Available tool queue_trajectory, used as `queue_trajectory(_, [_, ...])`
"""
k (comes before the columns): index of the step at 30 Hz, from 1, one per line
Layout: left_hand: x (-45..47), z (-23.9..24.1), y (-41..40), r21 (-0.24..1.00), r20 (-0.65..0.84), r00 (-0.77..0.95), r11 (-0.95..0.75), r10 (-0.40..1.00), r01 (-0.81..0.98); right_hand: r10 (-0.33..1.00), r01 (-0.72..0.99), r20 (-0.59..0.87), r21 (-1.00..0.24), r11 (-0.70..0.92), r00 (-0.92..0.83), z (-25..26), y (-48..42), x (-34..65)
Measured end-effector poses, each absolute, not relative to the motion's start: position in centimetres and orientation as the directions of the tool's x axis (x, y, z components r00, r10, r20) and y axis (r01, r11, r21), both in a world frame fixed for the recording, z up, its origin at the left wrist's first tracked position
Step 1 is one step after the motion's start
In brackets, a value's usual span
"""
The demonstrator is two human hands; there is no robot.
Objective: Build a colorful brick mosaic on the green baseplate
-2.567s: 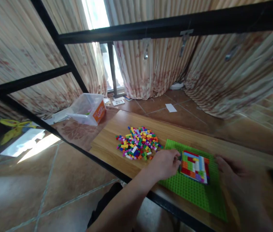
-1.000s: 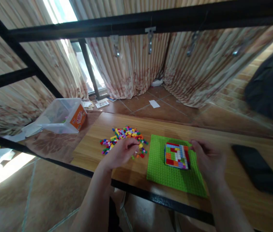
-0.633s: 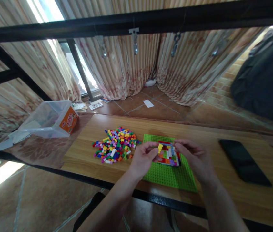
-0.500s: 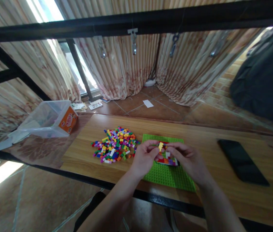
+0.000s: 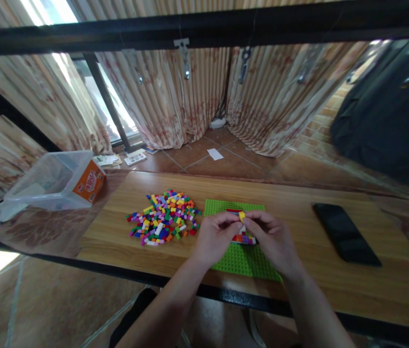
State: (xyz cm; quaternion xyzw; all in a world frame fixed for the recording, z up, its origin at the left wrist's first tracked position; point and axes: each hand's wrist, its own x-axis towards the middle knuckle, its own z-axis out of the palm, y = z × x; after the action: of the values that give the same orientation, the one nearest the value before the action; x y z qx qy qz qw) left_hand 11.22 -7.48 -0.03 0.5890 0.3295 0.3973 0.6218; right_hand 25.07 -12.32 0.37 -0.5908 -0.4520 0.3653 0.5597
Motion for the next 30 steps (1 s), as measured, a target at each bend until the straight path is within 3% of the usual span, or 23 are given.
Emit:
queue_trajectory(8, [10.6, 0.2, -6.7, 0.989, 0.034, 0.386, -0.085, 0.922, 0.117, 0.857, 0.239, 0.112, -0.971, -0.014, 0.503, 0.1, -12.5, 29.3])
queue_trajectory(14, [9.9, -0.2, -6.2, 0.956, 0.01, 0.376, -0.119, 0.926, 0.268, 0.885, 0.343, 0.059, -0.932, -0.117, 0.461, -1.1, -13.1, 30.5])
queue_trajectory(24, [10.1, 0.0, -6.4, 0.923, 0.006, 0.417, -0.165, 0.909, 0.347, 0.903, 0.536, 0.075, -0.824, -0.183, 0.423, -1.3, -12.9, 29.1])
queue_trajectory(30, [10.1, -0.1, -6.4, 0.921, 0.014, 0.428, -0.178, 0.904, 0.346, 0.898, 0.566, 0.08, -0.8, -0.201, 0.432, -1.6, -12.7, 28.7])
